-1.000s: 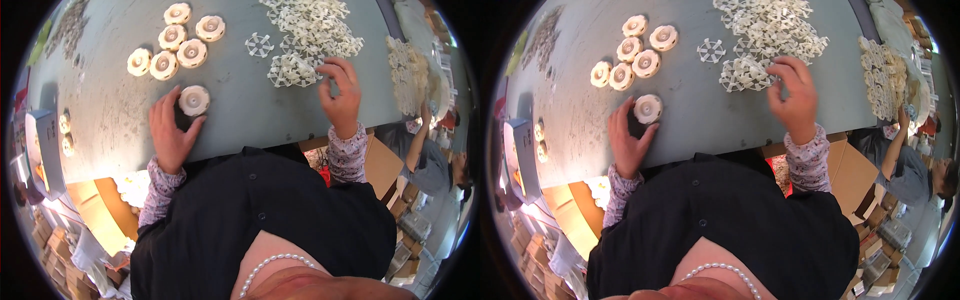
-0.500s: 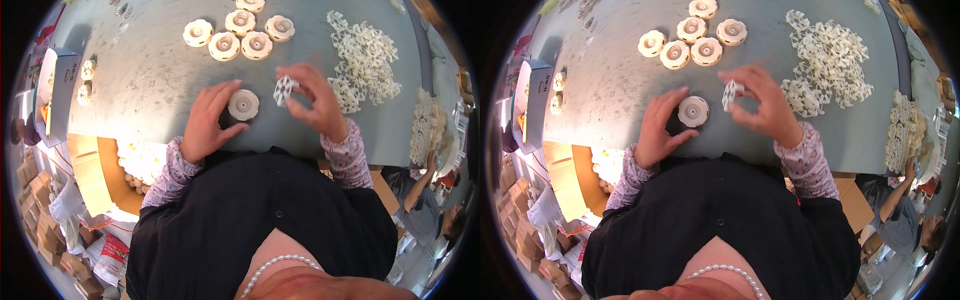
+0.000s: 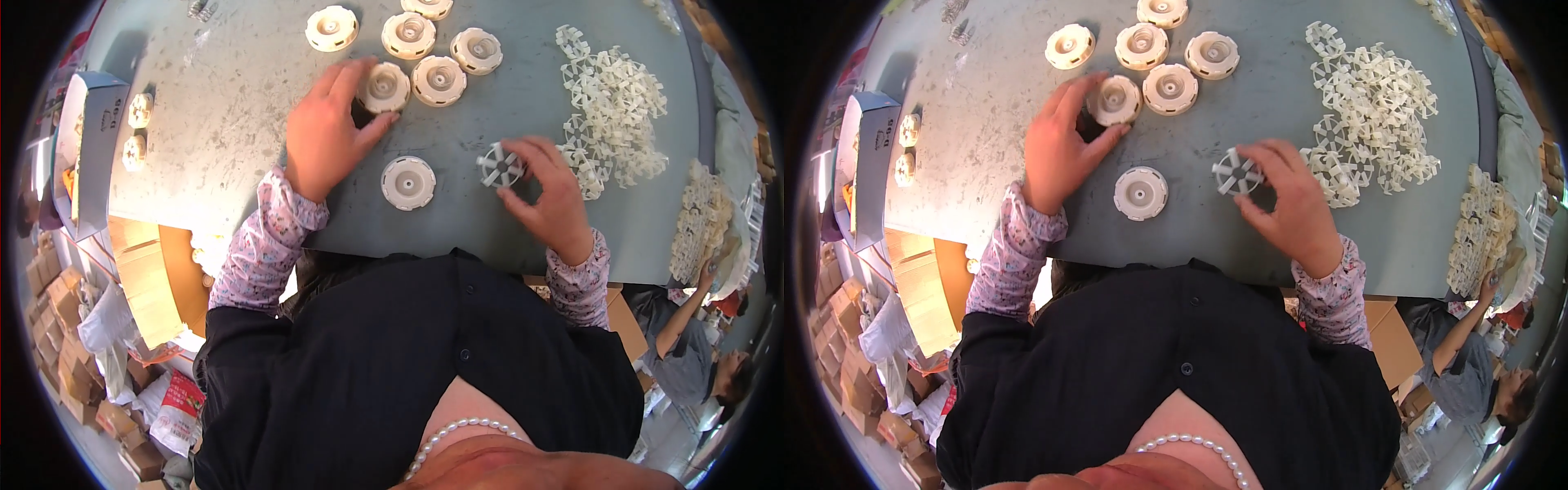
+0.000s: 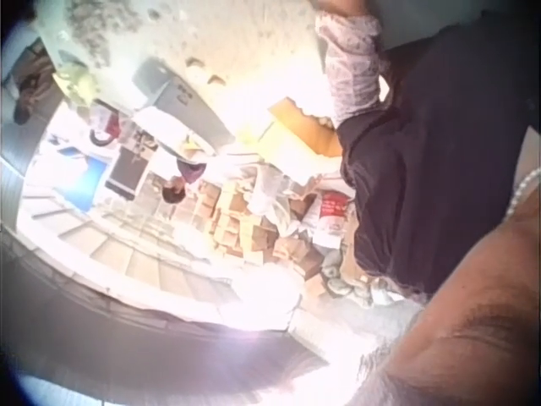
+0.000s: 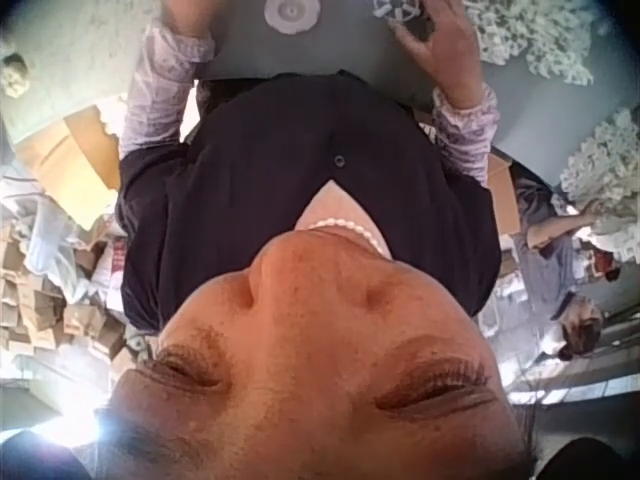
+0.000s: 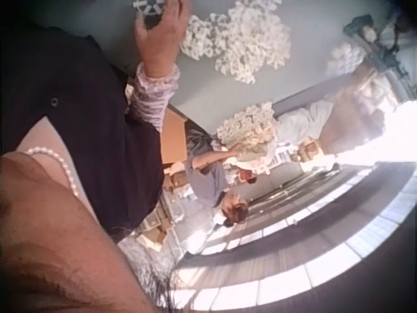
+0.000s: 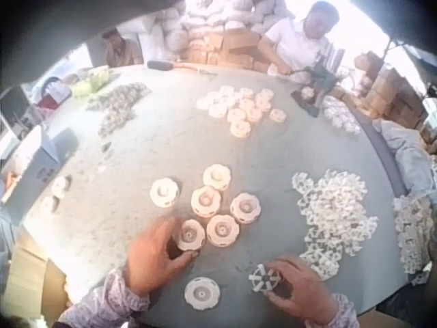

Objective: The person retrieves round plastic bases from a box, places metal springs into their centers by hand, and presses plastic star-shaped inserts on top to assemble the components.

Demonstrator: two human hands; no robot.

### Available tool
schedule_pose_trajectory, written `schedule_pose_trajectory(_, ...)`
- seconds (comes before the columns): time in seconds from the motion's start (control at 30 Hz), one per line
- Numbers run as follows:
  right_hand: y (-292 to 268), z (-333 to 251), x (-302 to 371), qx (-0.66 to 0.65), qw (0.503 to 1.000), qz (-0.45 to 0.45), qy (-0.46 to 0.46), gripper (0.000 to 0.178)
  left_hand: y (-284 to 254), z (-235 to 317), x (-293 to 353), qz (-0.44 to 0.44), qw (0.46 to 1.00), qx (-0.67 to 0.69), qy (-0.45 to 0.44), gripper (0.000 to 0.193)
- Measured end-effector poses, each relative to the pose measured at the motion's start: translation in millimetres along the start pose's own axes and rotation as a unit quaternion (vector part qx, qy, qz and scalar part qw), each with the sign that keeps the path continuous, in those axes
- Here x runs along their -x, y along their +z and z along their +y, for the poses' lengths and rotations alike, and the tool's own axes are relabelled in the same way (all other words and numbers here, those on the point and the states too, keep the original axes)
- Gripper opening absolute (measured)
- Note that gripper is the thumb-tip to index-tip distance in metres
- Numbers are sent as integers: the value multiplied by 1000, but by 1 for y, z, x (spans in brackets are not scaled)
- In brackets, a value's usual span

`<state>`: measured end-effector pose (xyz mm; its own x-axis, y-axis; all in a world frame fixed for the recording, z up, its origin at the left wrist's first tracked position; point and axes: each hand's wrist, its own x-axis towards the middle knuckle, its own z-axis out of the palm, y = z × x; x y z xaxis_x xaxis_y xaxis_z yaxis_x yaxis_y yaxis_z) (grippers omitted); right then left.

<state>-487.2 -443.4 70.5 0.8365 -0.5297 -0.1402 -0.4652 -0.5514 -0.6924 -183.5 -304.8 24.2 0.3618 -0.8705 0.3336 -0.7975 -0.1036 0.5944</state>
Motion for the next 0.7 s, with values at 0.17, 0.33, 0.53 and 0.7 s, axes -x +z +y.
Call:
schedule_pose_trajectory(0.17,-1,-17,-29,-24,991,90,-92,63,-15,17,23,-68,994,72,-42,66)
schedule_pose_trajectory(0.33,10,-34,-63,-44,987,110,-109,62,-10,17,27,-11,991,121,-51,49)
schedule_pose_trajectory(0.53,16,-42,-78,-35,990,83,-112,60,-9,6,30,-36,984,158,-72,42)
schedule_pose_trajectory(0.7,30,-57,-86,-28,990,73,-121,57,-17,14,33,-23,959,251,-127,44)
